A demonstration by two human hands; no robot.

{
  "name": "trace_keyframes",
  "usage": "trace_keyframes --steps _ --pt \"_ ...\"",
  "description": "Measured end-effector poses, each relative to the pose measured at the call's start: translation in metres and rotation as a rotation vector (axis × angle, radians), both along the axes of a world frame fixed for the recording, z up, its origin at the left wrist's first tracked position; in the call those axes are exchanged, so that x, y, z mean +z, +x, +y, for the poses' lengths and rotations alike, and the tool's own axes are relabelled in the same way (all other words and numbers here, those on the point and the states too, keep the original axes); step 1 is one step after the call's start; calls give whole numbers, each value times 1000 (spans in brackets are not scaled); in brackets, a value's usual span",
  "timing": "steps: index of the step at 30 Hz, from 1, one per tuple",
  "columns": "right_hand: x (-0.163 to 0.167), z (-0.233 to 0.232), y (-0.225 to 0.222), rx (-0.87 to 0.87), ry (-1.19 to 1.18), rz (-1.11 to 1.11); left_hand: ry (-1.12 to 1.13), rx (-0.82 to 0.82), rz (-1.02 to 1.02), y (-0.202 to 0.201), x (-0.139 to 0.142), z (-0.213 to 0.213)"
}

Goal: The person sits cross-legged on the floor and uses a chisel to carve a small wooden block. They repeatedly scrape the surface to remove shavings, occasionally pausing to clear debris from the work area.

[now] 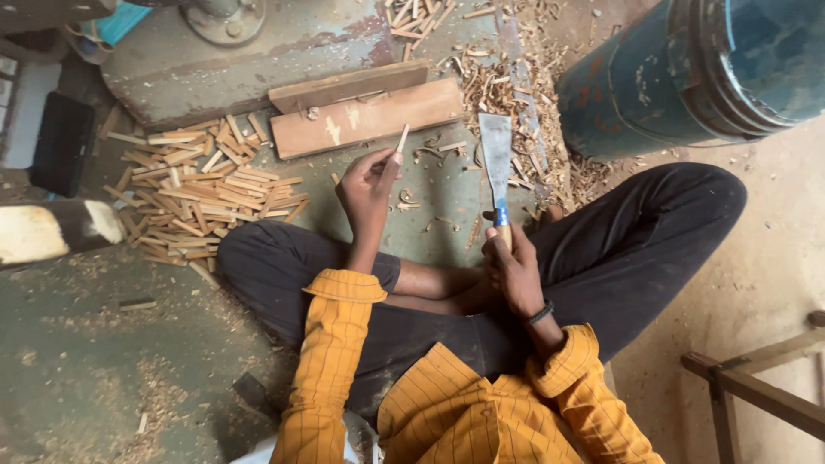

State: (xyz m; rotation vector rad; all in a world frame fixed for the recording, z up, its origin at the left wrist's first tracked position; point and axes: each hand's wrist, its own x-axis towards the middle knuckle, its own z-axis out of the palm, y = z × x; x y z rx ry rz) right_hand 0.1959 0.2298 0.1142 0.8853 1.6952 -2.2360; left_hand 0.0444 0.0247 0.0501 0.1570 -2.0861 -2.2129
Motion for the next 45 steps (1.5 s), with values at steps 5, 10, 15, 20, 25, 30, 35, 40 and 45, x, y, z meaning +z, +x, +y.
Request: trace_keyframes --steps 5,10,15,20,25,30,35,40,45 --pt "1 -1 -5 14 -10 -2 -658 271 194 -29 -19 -28" --pt "2 -2 -10 23 -49 24 -784 346 220 -67 -45 -31" --pt "-2 0 -10 -1 -57 -37 -849 158 426 -78 -51 22" --pt "-7 4 -9 1 -59 -16 -586 7 308 -53 -41 50" --pt "-11 0 -10 11 -110 11 -700 235 273 -58 -43 17" --pt "-5 -16 -16 145 104 -4 -665 185 341 -76 -48 0" --pt "1 -47 -28 299 332 18 -673 175 420 -54 -15 -10" --pt "-7 -78 -43 436 538 319 -578 -295 774 -29 15 9" --pt "-23 -88 -44 499 609 136 -694 -712 486 -20 5 13"
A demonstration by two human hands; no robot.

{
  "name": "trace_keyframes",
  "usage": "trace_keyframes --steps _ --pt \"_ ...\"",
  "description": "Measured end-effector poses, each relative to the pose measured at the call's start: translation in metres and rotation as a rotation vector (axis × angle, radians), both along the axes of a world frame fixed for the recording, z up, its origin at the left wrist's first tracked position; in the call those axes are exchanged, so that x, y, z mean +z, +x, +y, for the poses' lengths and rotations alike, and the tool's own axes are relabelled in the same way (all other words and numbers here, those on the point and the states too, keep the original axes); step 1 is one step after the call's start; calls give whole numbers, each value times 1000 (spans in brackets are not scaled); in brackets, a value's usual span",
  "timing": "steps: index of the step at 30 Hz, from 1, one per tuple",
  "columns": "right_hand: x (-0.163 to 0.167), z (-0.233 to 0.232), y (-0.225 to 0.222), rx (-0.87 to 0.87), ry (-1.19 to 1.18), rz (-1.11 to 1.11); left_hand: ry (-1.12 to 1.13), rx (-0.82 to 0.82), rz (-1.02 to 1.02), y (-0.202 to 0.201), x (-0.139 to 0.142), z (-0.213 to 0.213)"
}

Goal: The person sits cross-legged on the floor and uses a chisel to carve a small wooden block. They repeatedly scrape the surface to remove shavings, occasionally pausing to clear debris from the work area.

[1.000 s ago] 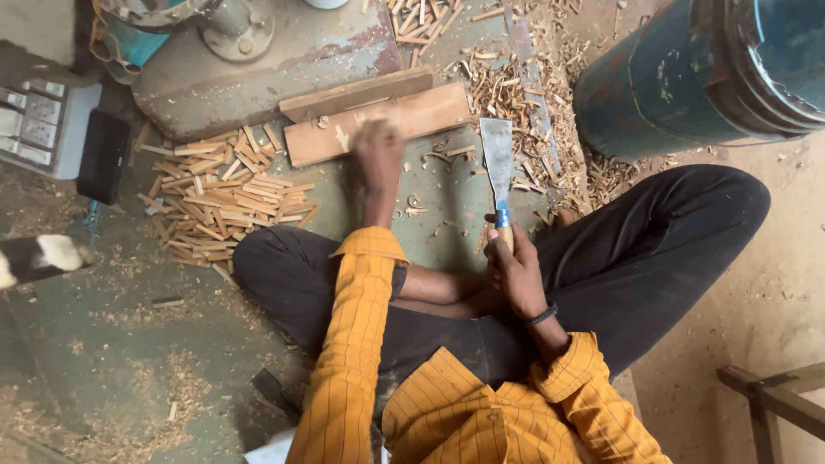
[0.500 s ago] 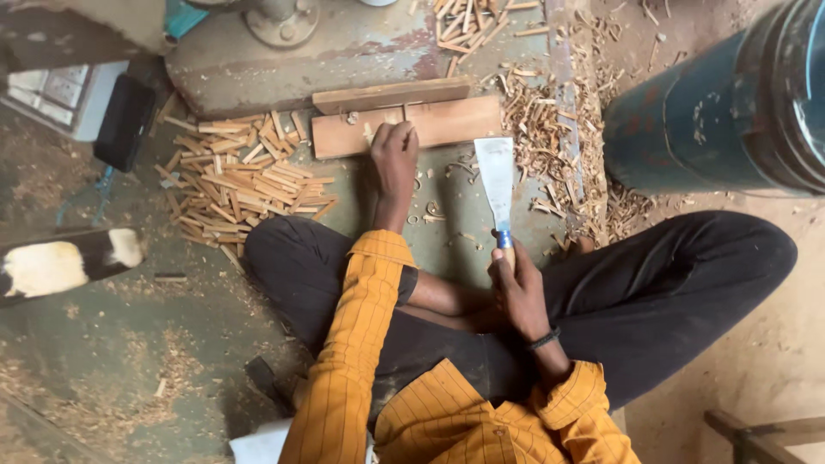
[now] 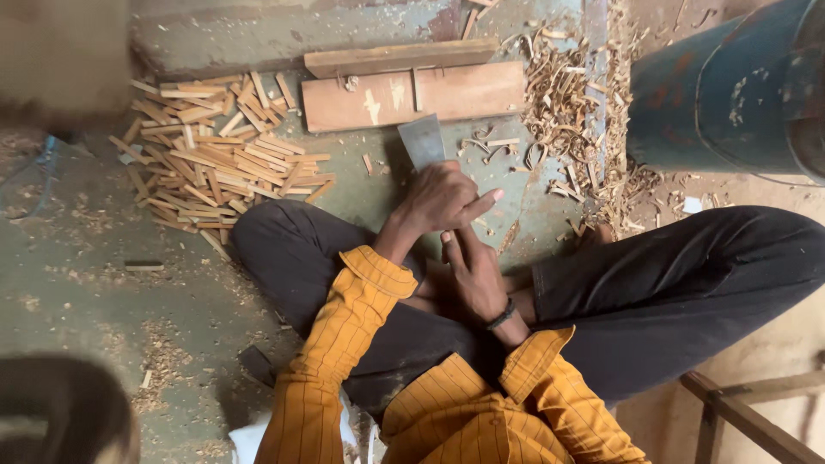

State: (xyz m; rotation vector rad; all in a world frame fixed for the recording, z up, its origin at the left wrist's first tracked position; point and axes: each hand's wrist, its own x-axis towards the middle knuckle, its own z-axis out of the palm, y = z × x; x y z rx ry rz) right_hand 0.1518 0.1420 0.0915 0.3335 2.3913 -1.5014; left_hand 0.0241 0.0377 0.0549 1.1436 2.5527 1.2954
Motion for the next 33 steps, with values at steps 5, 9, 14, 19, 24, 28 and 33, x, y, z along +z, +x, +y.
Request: trace_keyframes --steps 5,9,14,19,24,28,33 --pt "-12 -4 -2 -3 40 -26 18 1 -17 -4 -15 -4" --pt "-16 -6 -5 -17 30 -22 -4 -11 -45 -8 -19 -4" --pt "-16 -9 -6 -18 78 -64 26 -33 -52 -10 -23 -5" --pt "-17 -13 -9 -31 68 -52 -173 -92 -106 -12 -34 -1" --pt "-19 -18 -17 -62 41 -90 -197 -90 -70 -17 -50 0" --pt "-17 -25 -36 -76 9 -31 -277 -123 -131 -36 -62 0" --pt "-15 -30 -64 -134 -6 -130 -278 -101 -39 -66 -66 -1"
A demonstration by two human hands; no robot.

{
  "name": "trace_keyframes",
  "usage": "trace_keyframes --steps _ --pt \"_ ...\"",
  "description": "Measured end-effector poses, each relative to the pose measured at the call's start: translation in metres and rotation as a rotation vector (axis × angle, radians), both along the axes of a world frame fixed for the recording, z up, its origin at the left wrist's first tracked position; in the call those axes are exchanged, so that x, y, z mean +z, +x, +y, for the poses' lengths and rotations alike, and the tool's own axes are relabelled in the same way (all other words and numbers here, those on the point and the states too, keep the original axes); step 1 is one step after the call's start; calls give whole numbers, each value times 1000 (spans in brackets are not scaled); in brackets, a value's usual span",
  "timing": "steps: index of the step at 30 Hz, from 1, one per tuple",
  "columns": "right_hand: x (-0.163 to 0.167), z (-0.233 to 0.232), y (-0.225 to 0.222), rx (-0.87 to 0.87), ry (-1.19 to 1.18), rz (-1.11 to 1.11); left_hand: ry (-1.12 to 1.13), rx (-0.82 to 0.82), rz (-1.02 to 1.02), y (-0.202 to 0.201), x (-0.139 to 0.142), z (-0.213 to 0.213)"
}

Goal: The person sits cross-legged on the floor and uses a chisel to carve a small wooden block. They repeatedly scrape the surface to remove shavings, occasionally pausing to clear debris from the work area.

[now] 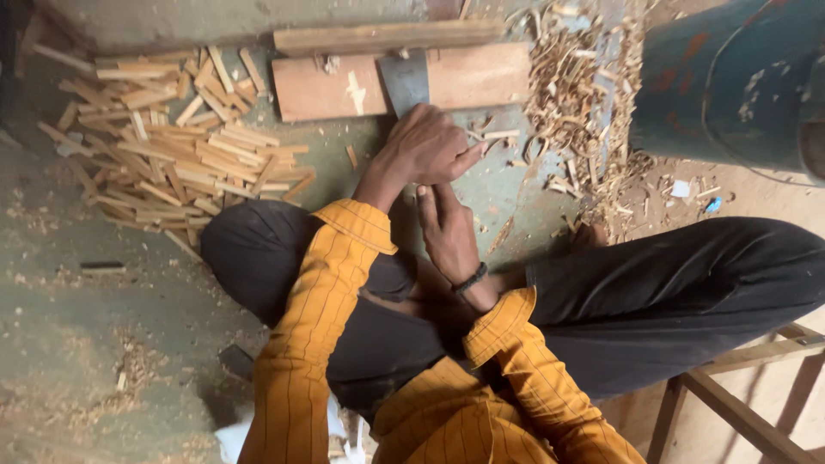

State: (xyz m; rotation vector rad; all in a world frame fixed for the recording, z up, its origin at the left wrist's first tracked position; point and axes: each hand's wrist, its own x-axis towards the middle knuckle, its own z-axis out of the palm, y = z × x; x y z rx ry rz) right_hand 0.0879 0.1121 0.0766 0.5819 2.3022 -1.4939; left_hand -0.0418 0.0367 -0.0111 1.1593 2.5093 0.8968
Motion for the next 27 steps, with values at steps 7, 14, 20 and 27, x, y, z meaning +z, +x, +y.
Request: trace_keyframes --steps 7,14,20,27 --pt "-41 -24 8 -62 -13 84 -92 -58 6 -7 -5 -13" --pt "-31 -18 46 -279 -476 101 -82 -221 155 21 26 0" --pt "12 -10 83 -288 -491 23 172 -136 174 68 51 5" --pt "14 -8 58 -85 -97 21 152 -87 65 53 44 -6"
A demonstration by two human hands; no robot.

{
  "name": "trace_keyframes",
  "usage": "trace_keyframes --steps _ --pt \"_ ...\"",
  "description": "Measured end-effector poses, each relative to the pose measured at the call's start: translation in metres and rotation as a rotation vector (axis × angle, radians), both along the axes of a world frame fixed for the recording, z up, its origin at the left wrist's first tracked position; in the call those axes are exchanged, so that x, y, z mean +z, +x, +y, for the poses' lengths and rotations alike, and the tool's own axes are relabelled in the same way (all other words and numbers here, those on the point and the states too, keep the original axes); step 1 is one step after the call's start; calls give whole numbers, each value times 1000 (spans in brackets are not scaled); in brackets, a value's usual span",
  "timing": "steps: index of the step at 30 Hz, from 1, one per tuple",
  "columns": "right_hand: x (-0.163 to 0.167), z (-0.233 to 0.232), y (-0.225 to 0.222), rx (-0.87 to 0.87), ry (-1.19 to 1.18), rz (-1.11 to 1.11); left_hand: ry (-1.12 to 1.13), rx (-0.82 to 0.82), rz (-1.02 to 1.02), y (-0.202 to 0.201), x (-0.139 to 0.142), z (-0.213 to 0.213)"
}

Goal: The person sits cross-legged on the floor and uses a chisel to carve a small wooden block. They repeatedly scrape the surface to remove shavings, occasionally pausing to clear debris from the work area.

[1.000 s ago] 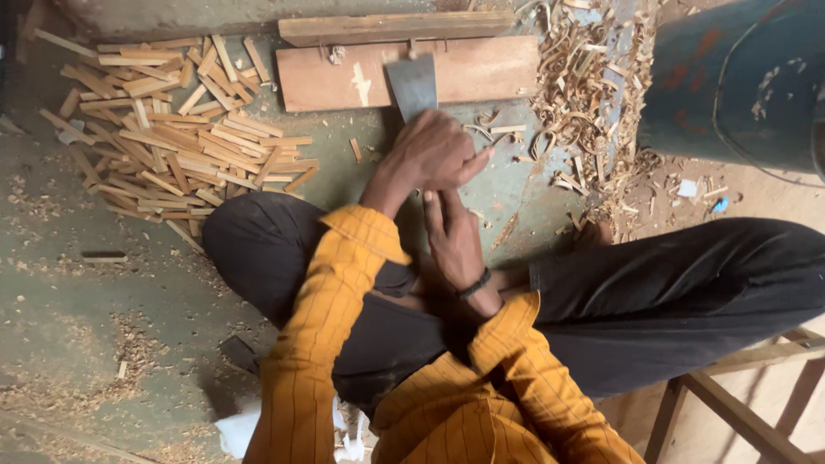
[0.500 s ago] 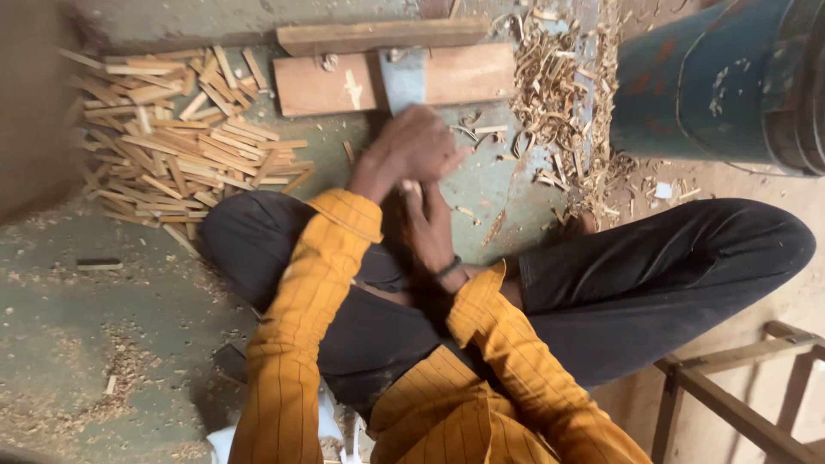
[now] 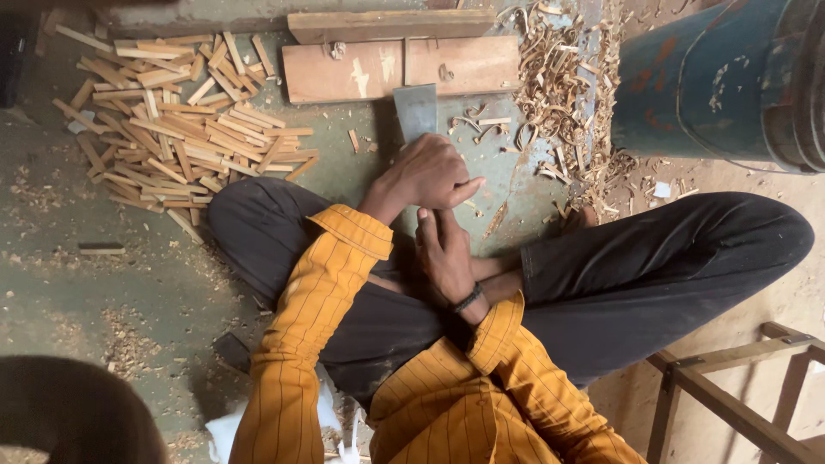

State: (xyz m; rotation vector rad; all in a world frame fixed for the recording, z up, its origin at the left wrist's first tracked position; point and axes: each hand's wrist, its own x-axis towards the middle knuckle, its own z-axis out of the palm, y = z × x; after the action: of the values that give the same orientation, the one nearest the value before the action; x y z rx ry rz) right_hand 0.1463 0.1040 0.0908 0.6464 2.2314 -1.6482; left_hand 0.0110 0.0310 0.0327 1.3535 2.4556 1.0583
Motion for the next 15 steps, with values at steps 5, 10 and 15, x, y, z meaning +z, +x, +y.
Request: trace_keyframes --steps 5,10,15 --pt "-6 1 -3 59 48 -3 17 32 -20 -4 -5 -5" --pt "-15 1 -4 106 167 127 -98 -1 -145 -8 -14 -3" --pt "-23 -3 -14 100 168 50 -175 -29 -171 -16 -34 1"
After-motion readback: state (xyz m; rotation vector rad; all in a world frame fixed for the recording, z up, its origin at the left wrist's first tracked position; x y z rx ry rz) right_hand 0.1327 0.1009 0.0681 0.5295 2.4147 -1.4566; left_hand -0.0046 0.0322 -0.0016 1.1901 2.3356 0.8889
